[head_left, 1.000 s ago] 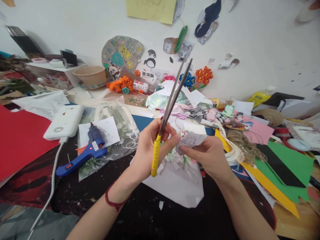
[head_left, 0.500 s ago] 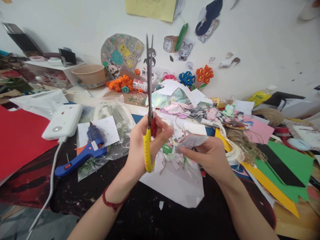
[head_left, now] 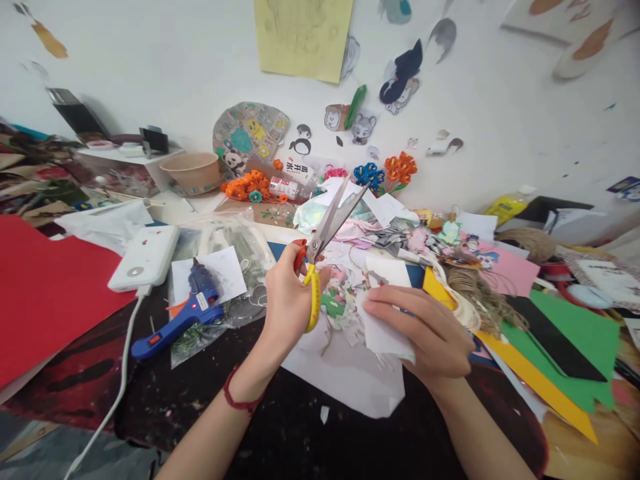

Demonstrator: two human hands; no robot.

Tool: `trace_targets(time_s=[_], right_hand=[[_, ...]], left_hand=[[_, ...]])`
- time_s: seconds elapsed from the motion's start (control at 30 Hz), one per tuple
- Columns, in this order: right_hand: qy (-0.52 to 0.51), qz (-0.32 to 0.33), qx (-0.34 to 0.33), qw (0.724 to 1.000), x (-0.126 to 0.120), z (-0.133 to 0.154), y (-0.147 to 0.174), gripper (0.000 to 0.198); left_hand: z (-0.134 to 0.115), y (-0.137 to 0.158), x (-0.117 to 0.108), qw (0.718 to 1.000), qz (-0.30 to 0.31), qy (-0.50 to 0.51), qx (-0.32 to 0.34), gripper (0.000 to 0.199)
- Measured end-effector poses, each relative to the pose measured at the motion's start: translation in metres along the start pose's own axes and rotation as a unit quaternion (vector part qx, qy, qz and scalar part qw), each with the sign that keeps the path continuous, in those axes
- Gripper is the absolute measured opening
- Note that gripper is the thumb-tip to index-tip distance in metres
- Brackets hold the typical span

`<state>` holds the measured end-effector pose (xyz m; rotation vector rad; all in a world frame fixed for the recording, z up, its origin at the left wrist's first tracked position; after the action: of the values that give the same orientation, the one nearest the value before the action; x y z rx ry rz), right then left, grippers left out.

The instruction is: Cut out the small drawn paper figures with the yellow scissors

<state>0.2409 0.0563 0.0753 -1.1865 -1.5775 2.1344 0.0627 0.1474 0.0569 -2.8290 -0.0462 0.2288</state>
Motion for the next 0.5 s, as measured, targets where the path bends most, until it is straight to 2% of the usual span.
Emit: trace_targets(time_s=[0.07,0.17,0.27,0.4,0.5], right_hand=[[0.029,0.006,-0.022,0.999,0.0,0.001,0.005,0.052],[0.06,0.011,-0.053,0.997,-0.001,0.002,0.01,0.054],[0.087,-0.001,-0.061,0.994,-0.001,0.001,0.013,0.051],[0.1,-0.011,-0.07,0.992,0.004,0.0,0.014,0.047],[0.072,-0.018,-0.063,0.995,0.01,-0.002,0.008,0.046]], left_hand=[[-0.003,0.0,0.002,0.997,0.038,0.057,-0.02,0.026],[-0.011,0.003,0.007,0.973,0.149,0.172,-0.039,0.029],[-0.016,0.007,0.01,0.951,0.236,0.195,-0.047,0.035],[-0.011,0.01,0.013,0.938,0.27,0.2,-0.082,0.036],[-0.01,0.01,0.013,0.94,0.254,0.212,-0.078,0.035]])
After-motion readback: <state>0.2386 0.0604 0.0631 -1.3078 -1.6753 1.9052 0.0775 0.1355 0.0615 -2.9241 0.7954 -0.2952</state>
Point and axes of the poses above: each hand's wrist, its own y-axis away from the middle knuckle, its own x-axis out of the palm, z = x × y, the point moved 3 cm from there along -y, towards the middle knuckle, and after that the axes turned 2 degrees about -z, right-handed, at the moved point
